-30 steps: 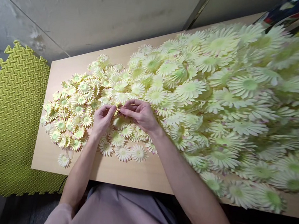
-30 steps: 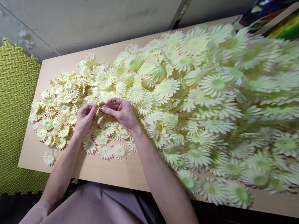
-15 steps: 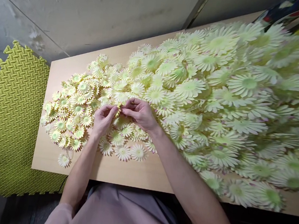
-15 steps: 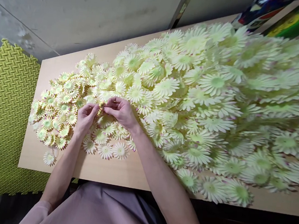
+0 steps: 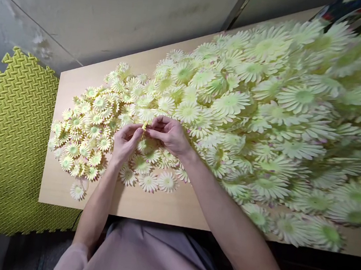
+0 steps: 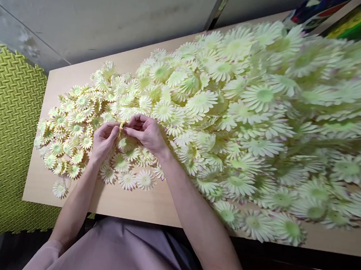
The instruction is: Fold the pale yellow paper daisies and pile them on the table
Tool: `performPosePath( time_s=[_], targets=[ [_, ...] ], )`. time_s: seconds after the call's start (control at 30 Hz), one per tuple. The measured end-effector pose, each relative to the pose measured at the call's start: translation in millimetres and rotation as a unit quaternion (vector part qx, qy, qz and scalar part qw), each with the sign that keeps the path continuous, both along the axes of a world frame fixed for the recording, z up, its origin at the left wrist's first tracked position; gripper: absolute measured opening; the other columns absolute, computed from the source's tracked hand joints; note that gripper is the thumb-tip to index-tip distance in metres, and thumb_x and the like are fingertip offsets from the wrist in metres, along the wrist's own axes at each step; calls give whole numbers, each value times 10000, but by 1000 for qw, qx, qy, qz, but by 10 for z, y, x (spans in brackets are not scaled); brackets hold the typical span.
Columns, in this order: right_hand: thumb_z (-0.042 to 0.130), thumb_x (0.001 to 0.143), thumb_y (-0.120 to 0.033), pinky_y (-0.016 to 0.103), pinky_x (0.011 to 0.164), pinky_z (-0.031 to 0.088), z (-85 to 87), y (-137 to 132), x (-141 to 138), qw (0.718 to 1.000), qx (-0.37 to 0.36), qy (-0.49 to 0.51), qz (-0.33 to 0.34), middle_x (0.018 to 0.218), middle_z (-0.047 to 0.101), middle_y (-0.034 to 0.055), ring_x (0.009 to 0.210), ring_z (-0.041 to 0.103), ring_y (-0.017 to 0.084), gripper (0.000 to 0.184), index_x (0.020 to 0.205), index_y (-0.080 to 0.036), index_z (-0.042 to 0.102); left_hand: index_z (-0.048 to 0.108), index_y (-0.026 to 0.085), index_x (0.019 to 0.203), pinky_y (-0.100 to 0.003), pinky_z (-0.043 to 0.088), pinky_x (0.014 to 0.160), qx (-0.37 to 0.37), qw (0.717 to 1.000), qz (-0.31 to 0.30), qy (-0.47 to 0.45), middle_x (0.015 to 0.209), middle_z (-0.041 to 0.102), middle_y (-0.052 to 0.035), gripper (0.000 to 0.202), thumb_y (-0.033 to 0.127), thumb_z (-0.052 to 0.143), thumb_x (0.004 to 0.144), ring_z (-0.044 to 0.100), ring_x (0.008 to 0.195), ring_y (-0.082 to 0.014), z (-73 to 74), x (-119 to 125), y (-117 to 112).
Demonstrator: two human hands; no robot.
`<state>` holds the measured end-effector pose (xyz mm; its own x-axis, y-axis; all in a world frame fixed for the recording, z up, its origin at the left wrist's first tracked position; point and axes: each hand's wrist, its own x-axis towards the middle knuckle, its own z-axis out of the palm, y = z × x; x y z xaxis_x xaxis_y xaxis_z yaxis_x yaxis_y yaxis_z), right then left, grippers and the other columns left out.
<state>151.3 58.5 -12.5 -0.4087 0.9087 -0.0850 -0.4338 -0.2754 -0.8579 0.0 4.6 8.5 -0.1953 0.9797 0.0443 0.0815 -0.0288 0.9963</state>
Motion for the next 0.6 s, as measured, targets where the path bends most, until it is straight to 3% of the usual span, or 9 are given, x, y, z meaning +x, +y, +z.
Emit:
performPosePath(
  time_s=[0.17,0.3,0.47,0.6],
  targets=[
    [903,597,-242,214,622,578,86,-26,12,999,-29,19,17,768,740,-13,676,695,112,306,788,-188,669,726,192,988,-230,549,742,7,999,-23,-46,957,756,-65,369,486,750,766,698,835,-136,-1,-10,-3],
    [903,580,-245,227,611,578,119,-30,12,999,-35,30,15,747,740,-18,645,687,114,311,773,-191,666,739,210,1020,-239,567,776,14,999,-15,-27,1022,758,-71,336,414,780,756,711,911,-156,-24,4,-8],
    [894,590,-252,257,675,597,80,-24,0,1000,-20,16,5,762,744,-19,657,693,122,299,757,-197,652,776,193,958,-261,571,742,34,999,41,2,935,773,-69,289,408,765,765,718,849,-167,-73,23,-12],
    [881,636,-262,279,749,614,85,-35,5,1000,6,18,18,766,756,-7,705,723,137,262,787,-194,678,785,175,937,-237,541,655,37,998,50,23,835,766,-58,280,408,745,785,693,739,-141,-61,16,-13]
  ],
)
